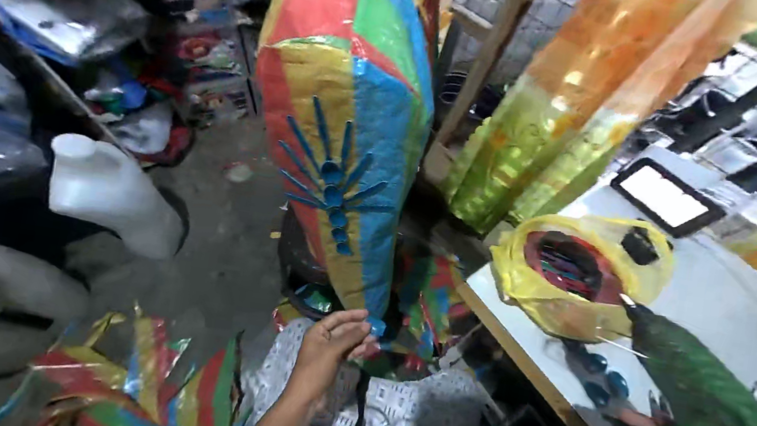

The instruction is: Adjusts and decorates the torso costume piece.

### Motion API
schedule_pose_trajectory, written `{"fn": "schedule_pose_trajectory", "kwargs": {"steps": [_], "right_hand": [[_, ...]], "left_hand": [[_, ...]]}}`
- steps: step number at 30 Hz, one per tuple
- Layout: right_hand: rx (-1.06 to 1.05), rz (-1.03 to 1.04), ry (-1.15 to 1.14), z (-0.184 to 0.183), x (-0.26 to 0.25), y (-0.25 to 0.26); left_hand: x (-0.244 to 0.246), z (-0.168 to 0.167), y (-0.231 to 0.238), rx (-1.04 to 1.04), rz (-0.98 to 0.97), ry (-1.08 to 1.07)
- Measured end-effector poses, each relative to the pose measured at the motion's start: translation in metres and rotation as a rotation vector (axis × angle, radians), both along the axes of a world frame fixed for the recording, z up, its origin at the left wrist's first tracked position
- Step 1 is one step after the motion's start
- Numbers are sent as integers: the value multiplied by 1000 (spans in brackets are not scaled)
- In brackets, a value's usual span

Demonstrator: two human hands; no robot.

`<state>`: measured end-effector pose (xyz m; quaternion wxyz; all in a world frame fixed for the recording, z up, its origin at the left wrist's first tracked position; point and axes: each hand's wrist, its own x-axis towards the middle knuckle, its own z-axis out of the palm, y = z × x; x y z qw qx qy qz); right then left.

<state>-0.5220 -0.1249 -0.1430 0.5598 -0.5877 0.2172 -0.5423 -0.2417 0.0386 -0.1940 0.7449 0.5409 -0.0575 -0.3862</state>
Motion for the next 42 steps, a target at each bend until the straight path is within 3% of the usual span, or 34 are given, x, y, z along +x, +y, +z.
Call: {"fn": "schedule_pose_trajectory", "kwargs": {"steps": [4, 8, 12, 17, 21, 28, 42], "right_hand": [[6, 105, 43, -6, 24, 10], [146, 142, 48, -21, 54, 32], [242, 66, 151, -21, 72, 56], [151, 273, 127, -29, 73, 51], [93, 236, 179, -23, 73, 58], [-41, 202, 260, -31, 74, 54], [-69, 203, 292, -34, 74, 50]], "left_hand": [[10, 2, 11, -9, 55, 183], [8, 13, 15, -66, 38, 264], [10, 20, 9, -74, 18, 142], [10, 37, 1, -65, 61, -65], [2, 48, -6, -60, 141, -186], [-6, 51, -11, -83, 157, -228], [-10, 52, -11, -92, 160, -230]]}}
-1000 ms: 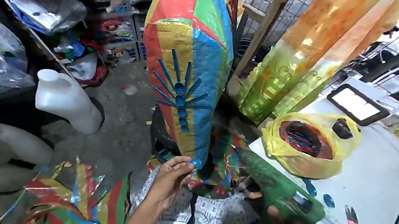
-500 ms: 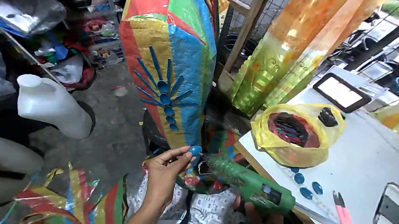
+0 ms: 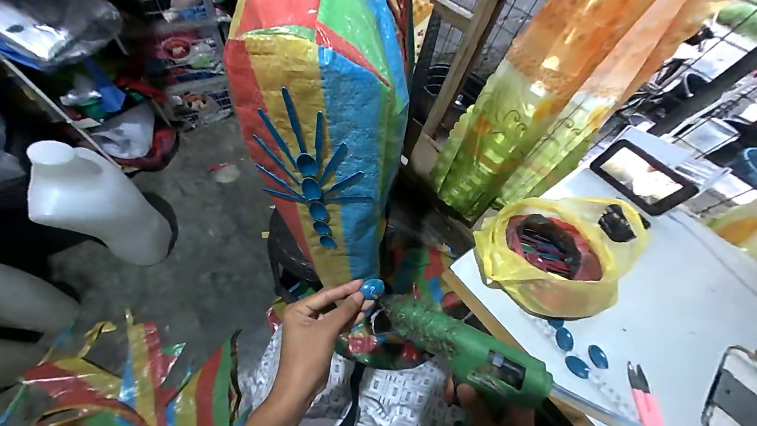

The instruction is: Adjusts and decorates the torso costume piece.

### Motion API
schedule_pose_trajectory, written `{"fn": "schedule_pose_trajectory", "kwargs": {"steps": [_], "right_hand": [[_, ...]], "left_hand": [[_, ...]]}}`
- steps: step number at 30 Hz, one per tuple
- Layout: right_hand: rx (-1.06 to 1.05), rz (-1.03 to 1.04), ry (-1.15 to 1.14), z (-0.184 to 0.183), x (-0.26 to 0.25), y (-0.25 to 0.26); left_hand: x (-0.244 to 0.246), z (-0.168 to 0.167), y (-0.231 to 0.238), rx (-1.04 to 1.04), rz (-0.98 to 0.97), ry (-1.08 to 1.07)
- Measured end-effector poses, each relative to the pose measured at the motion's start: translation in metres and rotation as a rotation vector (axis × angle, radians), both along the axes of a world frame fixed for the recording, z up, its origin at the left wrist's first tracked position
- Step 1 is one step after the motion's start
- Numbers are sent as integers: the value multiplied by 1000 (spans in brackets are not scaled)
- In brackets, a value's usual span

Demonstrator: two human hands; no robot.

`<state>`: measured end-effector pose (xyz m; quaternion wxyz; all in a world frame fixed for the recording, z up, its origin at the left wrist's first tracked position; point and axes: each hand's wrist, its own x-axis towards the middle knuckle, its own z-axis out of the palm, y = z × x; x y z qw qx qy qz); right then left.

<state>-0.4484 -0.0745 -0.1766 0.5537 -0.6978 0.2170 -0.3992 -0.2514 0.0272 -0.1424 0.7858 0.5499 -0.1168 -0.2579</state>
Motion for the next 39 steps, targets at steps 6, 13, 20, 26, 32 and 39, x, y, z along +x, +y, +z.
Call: {"fn": "schedule_pose_trajectory", "kwargs": {"steps": [6, 13, 20, 26, 32, 39], "right_hand": [[-4, -13, -2, 1, -2, 0], [-494, -209, 207, 6, -18, -8], [-211, -880, 155, 57, -90, -35], [-98, -1143, 436, 47, -133, -115], [-55, -1082, 541, 19, -130, -155], [-442, -1125, 405, 30, -122, -92]], "left_hand": [[-1, 1, 0, -4, -17, 38], [-3, -4, 3, 38, -45, 33], [10, -16, 4, 35, -15, 10], [5, -12, -2, 55, -34, 42], [3, -6, -5, 53, -60, 133], [6, -7, -5, -30, -154, 403]]}}
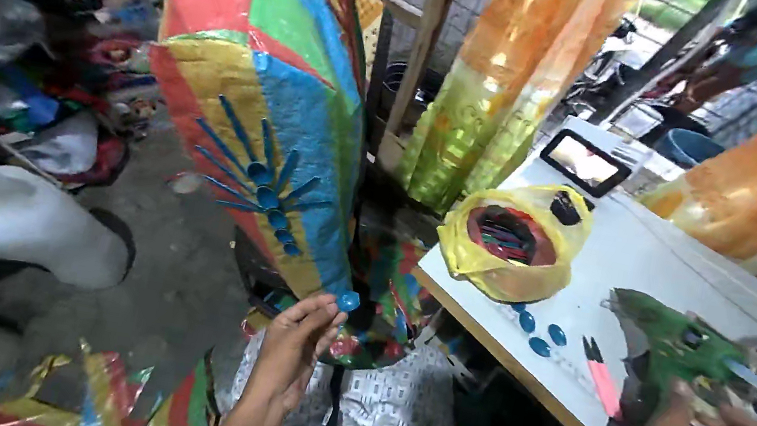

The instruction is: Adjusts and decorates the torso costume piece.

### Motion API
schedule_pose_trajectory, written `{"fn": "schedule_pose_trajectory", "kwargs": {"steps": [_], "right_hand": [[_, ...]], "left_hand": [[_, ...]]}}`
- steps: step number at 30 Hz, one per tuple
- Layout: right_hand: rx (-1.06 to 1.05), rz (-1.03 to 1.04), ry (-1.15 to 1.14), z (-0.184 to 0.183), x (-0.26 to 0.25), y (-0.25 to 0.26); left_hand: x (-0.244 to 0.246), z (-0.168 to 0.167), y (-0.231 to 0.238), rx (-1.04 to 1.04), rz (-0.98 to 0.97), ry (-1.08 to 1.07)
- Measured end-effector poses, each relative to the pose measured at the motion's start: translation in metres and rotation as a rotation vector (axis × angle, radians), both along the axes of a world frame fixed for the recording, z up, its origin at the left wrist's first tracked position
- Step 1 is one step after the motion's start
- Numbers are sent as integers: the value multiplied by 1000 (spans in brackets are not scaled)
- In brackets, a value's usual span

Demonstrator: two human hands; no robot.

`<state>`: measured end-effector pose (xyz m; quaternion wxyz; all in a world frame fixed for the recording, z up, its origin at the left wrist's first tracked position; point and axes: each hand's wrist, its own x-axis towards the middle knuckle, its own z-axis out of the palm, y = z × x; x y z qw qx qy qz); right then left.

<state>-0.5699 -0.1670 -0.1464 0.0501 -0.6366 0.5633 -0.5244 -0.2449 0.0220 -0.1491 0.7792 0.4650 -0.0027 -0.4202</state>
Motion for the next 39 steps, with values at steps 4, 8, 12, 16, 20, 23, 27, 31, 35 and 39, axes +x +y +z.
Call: {"fn": "schedule_pose_trajectory", "kwargs": {"steps": [4, 8, 12, 16, 20, 23, 27, 31, 35, 39], "right_hand": [[-180, 524, 30, -5, 70, 58], [-320, 807, 135, -10, 139, 59], [-326, 955, 17, -18, 176, 52], [-244, 1112, -66, -24, 196, 49], [-140, 1173, -72, -24, 213, 56], [-86, 1194, -73, -22, 229, 63], [-38, 1215, -49, -12, 257, 78], [-2, 1234, -49, 0, 293, 94], [77, 1235, -34, 12, 324, 98], [139, 1197, -49, 22, 337, 97]], "left_hand": [[-7, 3, -6, -22, -128, 159], [-16, 8, -9, -63, -212, 192], [-18, 10, -4, -96, -183, 174], [-14, 9, 3, -91, -157, 142], [-8, 9, 12, -83, -97, 125], [-3, 7, 20, -70, -13, -62], [9, -7, 25, 45, 206, -518], [36, -21, 25, 44, 412, -774], [58, -16, 22, 26, 499, -858], [80, -17, 15, 34, 493, -825]]}}
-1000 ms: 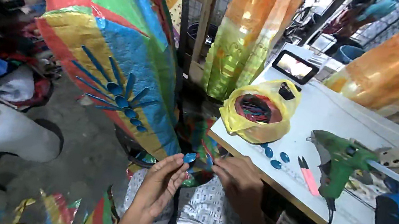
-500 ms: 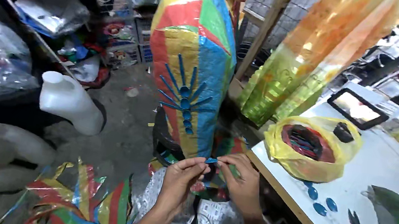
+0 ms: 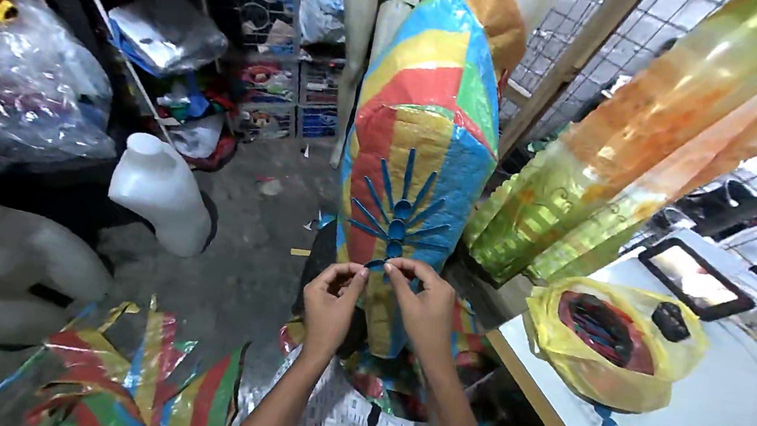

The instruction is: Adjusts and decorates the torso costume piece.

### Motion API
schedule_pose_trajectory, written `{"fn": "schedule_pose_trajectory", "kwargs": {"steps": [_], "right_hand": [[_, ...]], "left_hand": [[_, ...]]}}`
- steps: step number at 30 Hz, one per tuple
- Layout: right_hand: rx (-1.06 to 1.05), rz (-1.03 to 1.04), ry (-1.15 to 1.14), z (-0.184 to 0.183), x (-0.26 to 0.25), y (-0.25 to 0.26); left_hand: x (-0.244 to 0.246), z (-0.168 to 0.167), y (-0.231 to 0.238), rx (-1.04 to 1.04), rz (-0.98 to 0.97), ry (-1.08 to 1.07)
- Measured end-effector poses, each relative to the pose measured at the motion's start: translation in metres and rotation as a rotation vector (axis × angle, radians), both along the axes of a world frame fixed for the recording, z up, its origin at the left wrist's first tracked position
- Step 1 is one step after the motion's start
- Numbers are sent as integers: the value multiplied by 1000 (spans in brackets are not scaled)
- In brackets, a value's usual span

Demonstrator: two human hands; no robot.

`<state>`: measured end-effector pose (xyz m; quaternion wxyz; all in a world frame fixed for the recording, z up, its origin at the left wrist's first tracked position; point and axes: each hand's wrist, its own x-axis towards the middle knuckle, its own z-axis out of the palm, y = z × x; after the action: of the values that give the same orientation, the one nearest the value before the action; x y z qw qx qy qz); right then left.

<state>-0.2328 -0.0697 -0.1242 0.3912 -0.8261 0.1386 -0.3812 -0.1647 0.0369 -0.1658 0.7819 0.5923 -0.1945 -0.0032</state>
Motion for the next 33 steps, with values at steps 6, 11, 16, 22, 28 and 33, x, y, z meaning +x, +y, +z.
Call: {"fn": "schedule_pose_trajectory", "kwargs": {"steps": [6, 11, 16, 22, 28, 33], "right_hand": [[88, -82, -96, -10, -18, -29], [168, -190, -101, -20, -42, -54], [221, -241, -77, -34, -58, -59], [265, -258, -76, -43, -65, -59], [219, -216, -70, -41, -57, -51], [35, -202, -91, -34, -34, -34]], "left_hand": [[26, -3, -7, 12, -159, 376], [27, -1, -15, -21, -127, 424], [29, 0, -19, -38, -115, 408], [32, -5, -23, -28, -72, 336], [36, -6, -30, -11, -57, 280], [43, -8, -36, 38, -45, 214]]}}
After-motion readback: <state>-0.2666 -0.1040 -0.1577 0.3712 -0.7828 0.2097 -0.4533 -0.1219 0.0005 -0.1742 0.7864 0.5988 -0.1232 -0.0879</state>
